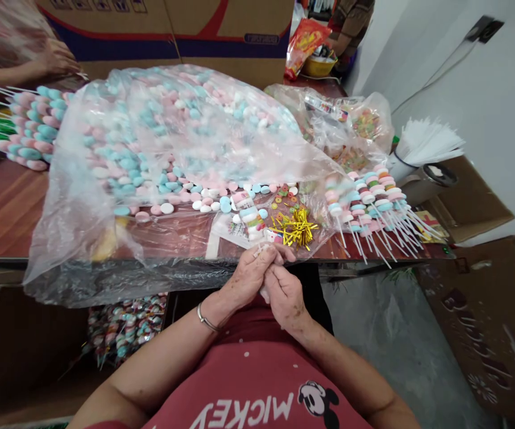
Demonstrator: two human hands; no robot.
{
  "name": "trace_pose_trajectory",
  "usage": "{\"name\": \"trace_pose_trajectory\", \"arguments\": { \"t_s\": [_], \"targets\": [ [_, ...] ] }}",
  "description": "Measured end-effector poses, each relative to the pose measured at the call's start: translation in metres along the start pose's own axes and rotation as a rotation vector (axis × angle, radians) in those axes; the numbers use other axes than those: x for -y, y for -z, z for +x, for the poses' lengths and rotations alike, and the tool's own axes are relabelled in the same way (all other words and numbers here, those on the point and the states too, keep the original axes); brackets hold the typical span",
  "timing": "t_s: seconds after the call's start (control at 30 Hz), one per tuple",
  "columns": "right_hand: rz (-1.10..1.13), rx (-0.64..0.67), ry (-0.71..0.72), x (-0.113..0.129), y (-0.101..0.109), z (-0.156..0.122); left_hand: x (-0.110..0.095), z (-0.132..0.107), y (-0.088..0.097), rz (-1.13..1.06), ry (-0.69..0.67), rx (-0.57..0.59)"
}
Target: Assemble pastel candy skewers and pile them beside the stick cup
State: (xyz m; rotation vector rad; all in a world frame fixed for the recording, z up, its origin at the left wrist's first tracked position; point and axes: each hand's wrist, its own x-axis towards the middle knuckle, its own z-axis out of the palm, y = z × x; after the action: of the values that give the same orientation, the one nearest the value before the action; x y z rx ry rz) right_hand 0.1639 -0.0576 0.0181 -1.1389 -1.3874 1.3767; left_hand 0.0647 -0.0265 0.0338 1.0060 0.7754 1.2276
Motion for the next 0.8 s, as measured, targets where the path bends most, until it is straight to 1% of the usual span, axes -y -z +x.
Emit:
{"name": "trace_pose_trajectory", "arguments": {
  "t_s": [0.03,0.1,0.13,0.17,0.27,0.3,0.33,0.37,0.43,0.5,0.57,0.63,0.67,0.7,0.73,0.77,0.8],
  "targets": [
    [-0.022,0.039,-0.003,0.002,0.003,0.000,0.000,-0.001,0.001,0.033,0.025,-0.007],
    [-0.149,0.166,0.035,0.010,0.014,0.002,-0.002,-0.003,0.004,0.116,0.041,-0.055],
    [-0.241,0.205,0.079,0.015,0.021,0.004,-0.004,-0.003,0.006,0.166,0.034,-0.091],
    [-0.345,0.205,0.143,0.021,0.028,0.007,-0.005,-0.003,0.007,0.220,0.025,-0.118],
    [-0.611,-0.058,0.361,0.038,0.043,0.015,-0.010,-0.003,0.009,0.388,0.022,-0.115],
    [-0.689,-0.111,0.413,0.042,0.044,0.018,-0.010,-0.003,0.009,0.450,0.022,-0.095],
    [-0.755,-0.116,0.450,0.045,0.043,0.020,-0.011,-0.004,0.008,0.516,0.011,-0.071],
    [-0.800,-0.090,0.472,0.048,0.041,0.021,-0.010,-0.005,0.007,0.583,-0.011,-0.048],
    [-0.821,-0.019,0.488,0.049,0.036,0.023,-0.008,-0.007,0.004,0.732,-0.065,0.000],
    [-0.825,0.001,0.511,0.048,0.032,0.023,-0.008,-0.009,0.000,0.885,-0.092,0.067],
    [-0.868,-0.050,0.540,0.044,0.032,0.023,-0.013,-0.014,-0.005,1.027,-0.083,0.191],
    [-0.957,-0.111,0.569,0.039,0.034,0.024,-0.025,-0.023,-0.008,1.131,-0.070,0.365],
    [-1.013,-0.115,0.587,0.036,0.036,0.024,-0.034,-0.028,-0.009,1.155,-0.072,0.456],
    [-1.072,-0.089,0.607,0.034,0.037,0.025,-0.043,-0.033,-0.009,1.159,-0.092,0.520],
    [-1.127,-0.039,0.629,0.031,0.038,0.025,-0.052,-0.036,-0.008,1.143,-0.136,0.548],
    [-1.170,0.026,0.657,0.030,0.038,0.025,-0.060,-0.039,-0.006,1.114,-0.201,0.519],
    [-1.198,0.090,0.692,0.029,0.038,0.026,-0.068,-0.039,-0.003,1.099,-0.297,0.437]
  ]
}}
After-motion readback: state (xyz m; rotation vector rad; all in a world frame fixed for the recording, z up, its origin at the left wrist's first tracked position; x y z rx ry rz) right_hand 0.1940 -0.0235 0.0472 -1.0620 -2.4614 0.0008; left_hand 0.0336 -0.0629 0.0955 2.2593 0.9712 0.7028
